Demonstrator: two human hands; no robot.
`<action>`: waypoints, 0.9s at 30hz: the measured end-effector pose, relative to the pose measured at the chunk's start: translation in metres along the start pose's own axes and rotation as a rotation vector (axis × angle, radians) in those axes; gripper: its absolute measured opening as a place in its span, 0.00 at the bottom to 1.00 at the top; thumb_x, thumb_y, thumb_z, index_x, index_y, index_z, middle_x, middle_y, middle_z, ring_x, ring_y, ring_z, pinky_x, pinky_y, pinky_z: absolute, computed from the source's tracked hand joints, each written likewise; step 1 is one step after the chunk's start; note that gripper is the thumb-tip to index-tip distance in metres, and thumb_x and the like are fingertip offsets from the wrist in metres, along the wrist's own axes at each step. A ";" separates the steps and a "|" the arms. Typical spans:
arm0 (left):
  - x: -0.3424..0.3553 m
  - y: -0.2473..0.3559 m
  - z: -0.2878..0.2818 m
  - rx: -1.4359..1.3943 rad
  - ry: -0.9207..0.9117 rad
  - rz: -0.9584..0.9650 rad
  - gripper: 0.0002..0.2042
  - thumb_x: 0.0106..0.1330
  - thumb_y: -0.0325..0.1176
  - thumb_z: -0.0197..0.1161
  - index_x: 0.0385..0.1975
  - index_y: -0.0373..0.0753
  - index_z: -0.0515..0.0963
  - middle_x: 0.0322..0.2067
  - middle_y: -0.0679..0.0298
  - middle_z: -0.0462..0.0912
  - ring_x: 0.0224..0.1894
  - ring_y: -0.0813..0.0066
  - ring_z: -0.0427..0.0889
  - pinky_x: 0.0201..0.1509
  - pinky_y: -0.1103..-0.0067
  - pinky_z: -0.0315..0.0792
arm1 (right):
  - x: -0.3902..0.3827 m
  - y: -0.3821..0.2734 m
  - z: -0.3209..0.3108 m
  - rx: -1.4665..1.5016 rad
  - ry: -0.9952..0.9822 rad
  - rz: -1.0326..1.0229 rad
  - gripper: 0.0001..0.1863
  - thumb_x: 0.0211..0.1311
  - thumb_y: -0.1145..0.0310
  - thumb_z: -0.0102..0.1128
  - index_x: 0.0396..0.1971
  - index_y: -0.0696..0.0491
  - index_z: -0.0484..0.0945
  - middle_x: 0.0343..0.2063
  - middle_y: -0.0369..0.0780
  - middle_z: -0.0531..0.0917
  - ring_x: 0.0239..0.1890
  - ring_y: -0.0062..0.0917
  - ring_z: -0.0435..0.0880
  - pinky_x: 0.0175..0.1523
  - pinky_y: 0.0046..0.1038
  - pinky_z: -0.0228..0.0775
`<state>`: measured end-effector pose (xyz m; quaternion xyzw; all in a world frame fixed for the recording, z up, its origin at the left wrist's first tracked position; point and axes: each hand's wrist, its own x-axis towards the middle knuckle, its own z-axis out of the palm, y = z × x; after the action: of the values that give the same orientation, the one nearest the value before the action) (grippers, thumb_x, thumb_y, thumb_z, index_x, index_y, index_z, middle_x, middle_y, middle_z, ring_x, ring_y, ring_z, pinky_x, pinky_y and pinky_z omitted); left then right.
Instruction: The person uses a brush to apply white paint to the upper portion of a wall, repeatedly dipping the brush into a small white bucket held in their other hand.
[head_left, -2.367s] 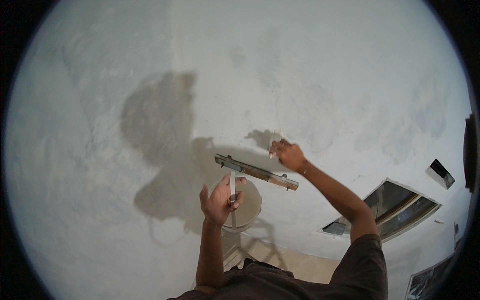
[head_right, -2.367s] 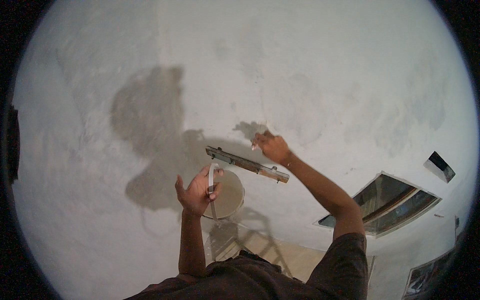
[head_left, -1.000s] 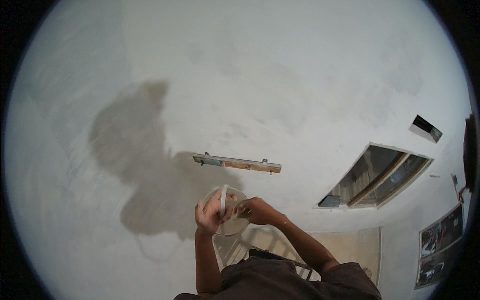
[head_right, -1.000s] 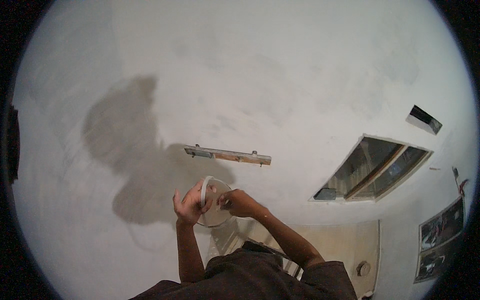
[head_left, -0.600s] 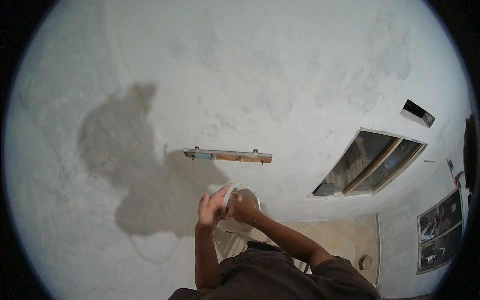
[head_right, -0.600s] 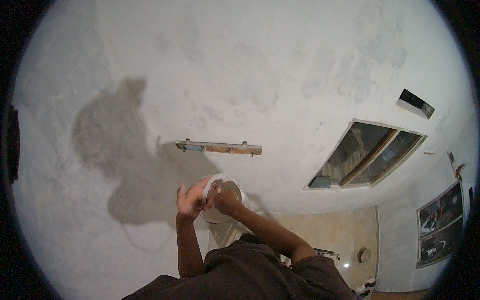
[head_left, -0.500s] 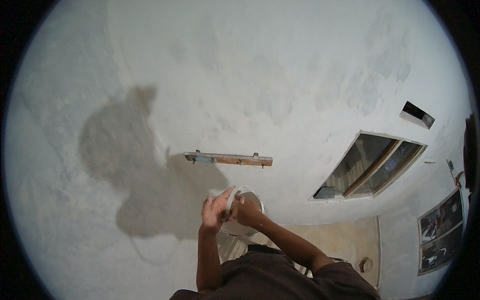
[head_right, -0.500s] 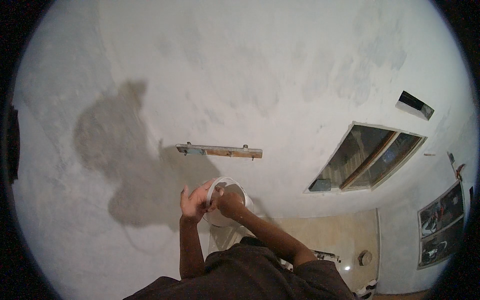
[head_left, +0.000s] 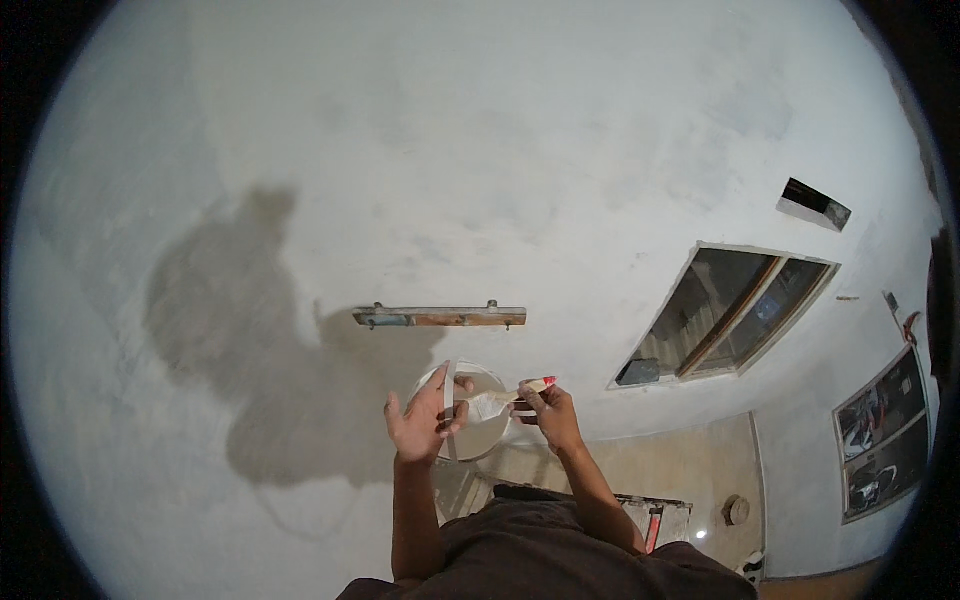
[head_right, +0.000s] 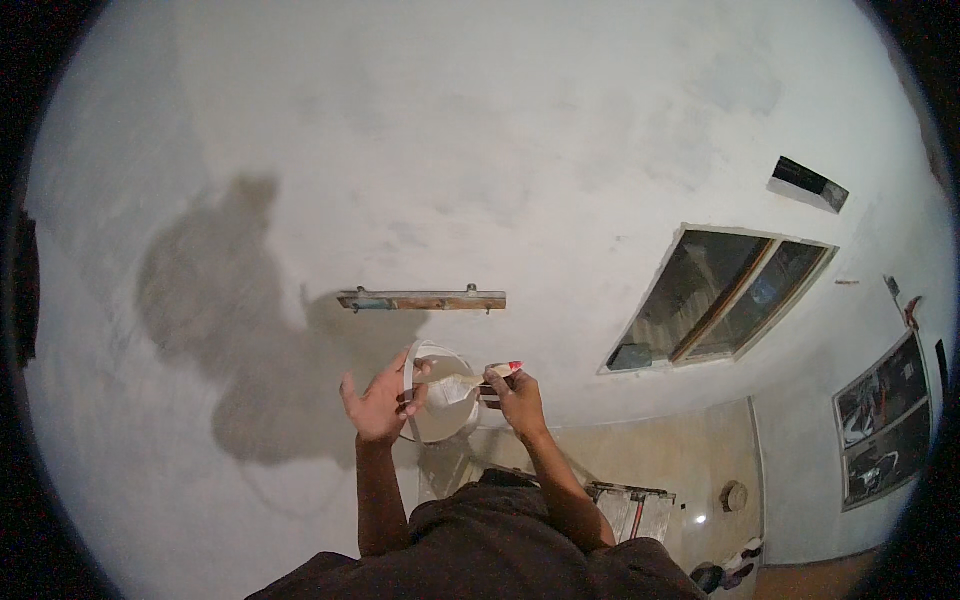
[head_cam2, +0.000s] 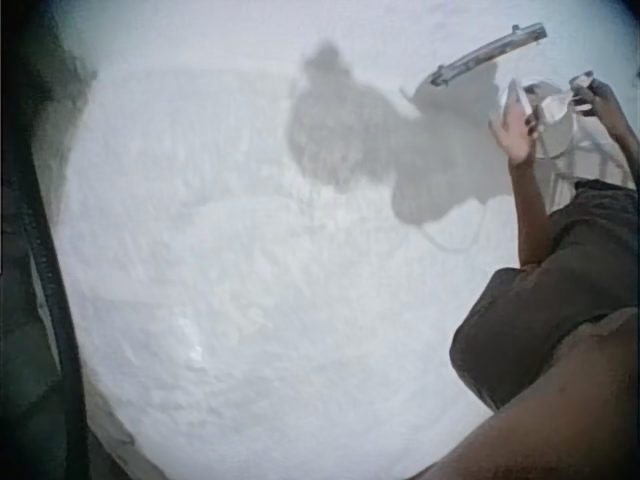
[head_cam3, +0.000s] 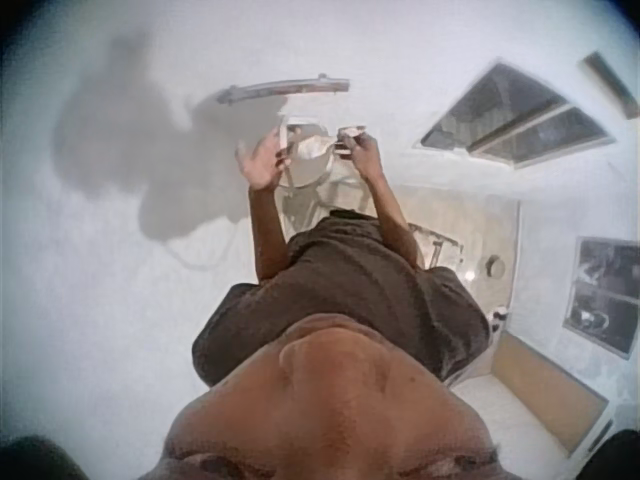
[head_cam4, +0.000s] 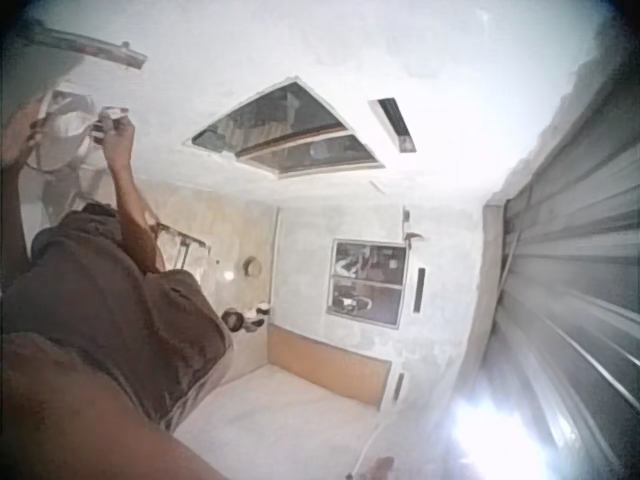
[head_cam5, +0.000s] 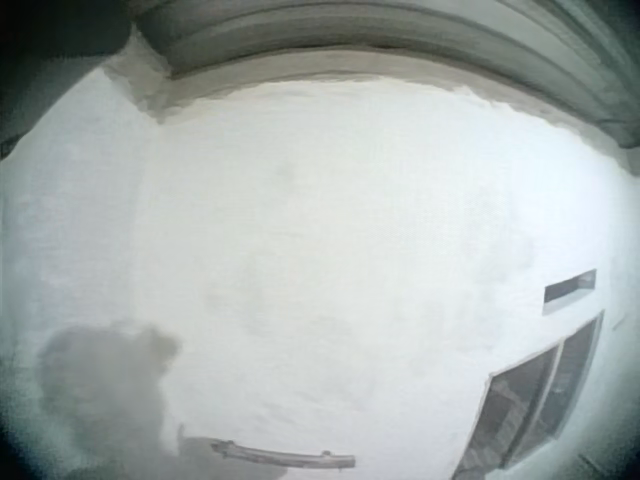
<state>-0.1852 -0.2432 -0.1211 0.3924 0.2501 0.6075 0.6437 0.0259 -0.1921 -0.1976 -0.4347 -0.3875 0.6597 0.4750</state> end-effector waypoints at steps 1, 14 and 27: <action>-0.001 -0.002 -0.003 -0.020 -0.016 0.010 0.60 0.52 0.82 0.37 0.68 0.25 0.53 0.45 0.54 0.74 0.21 0.77 0.65 0.20 0.85 0.53 | -0.003 0.002 -0.002 0.050 0.022 0.022 0.14 0.70 0.65 0.59 0.44 0.61 0.77 0.37 0.46 0.85 0.37 0.29 0.87 0.39 0.29 0.83; 0.000 -0.010 0.007 -0.092 -0.030 0.093 0.58 0.53 0.82 0.35 0.65 0.26 0.59 0.46 0.54 0.72 0.25 0.75 0.64 0.25 0.83 0.55 | 0.008 0.039 -0.039 0.627 0.011 0.100 0.17 0.72 0.59 0.56 0.44 0.60 0.75 0.39 0.44 0.83 0.41 0.29 0.85 0.46 0.28 0.83; 0.043 0.003 0.036 0.016 -0.080 0.105 0.59 0.52 0.82 0.36 0.61 0.22 0.59 0.43 0.61 0.67 0.23 0.79 0.60 0.24 0.84 0.52 | 0.056 -0.041 -0.057 0.642 0.123 -0.383 0.10 0.70 0.68 0.59 0.44 0.59 0.76 0.40 0.38 0.82 0.42 0.24 0.84 0.52 0.27 0.81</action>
<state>-0.1528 -0.2084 -0.0917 0.4343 0.2082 0.6222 0.6172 0.0815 -0.1220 -0.1897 -0.2223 -0.2059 0.6194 0.7242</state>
